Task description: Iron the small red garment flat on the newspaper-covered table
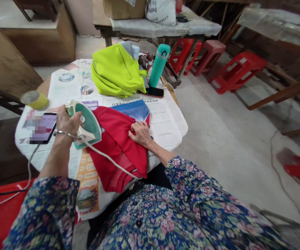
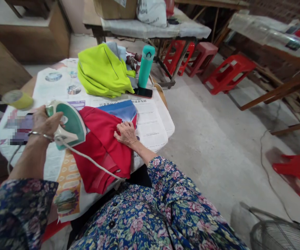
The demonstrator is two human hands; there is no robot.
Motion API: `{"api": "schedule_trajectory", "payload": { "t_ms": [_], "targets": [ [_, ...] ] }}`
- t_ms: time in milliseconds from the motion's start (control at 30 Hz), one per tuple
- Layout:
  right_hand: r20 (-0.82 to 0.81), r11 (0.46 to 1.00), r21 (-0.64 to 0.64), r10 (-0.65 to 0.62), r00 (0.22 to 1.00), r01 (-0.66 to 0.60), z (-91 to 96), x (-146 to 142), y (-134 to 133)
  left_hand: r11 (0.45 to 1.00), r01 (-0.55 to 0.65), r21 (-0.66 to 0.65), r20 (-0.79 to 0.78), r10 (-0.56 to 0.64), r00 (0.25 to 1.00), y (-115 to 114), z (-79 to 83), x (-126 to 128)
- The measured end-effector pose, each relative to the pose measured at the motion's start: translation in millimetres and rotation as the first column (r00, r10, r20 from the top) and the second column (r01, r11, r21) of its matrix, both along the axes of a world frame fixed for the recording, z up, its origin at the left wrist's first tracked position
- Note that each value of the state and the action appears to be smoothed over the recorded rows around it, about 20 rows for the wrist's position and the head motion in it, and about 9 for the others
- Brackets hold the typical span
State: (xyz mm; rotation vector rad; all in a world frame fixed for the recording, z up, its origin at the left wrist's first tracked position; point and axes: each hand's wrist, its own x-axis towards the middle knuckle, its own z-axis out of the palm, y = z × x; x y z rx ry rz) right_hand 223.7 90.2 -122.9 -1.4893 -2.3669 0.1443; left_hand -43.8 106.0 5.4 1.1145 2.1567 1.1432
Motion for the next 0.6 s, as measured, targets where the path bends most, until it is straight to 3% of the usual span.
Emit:
{"api": "schedule_trajectory", "payload": {
  "t_ms": [133, 333, 433, 500, 533, 600],
  "targets": [
    [-0.001, 1.0, -0.009, -0.005, 1.0, 0.005, 0.1, -2, 2, 0.989, -0.105, 0.102, 0.174, 0.086, 0.981, 16, -5.6, 1],
    [-0.097, 1.0, -0.013, 0.001, 0.995, -0.002, -4.2, 3, 5, 0.935, -0.105, 0.338, 0.453, -0.064, 0.889, -36, -4.7, 40],
    [-0.222, 0.998, -0.062, -0.023, 0.975, 0.009, -1.0, 5, 5, 0.928, -0.133, 0.349, 0.576, -0.1, 0.811, -57, -8.2, 76],
    [-0.352, 0.994, -0.11, -0.044, 0.935, 0.005, 7.2, 3, 4, 0.935, -0.131, 0.329, 0.622, -0.11, 0.776, -60, -19.8, 99],
    [-0.426, 0.991, -0.131, -0.047, 0.903, -0.01, 13.5, 0, 3, 0.941, -0.123, 0.316, 0.617, -0.106, 0.78, -58, -28.0, 109],
    [-0.574, 0.98, -0.182, -0.044, 0.818, -0.075, 29.5, -8, -2, 0.935, -0.022, 0.355, 0.452, -0.151, 0.879, -52, -45.6, 124]
  ]
}}
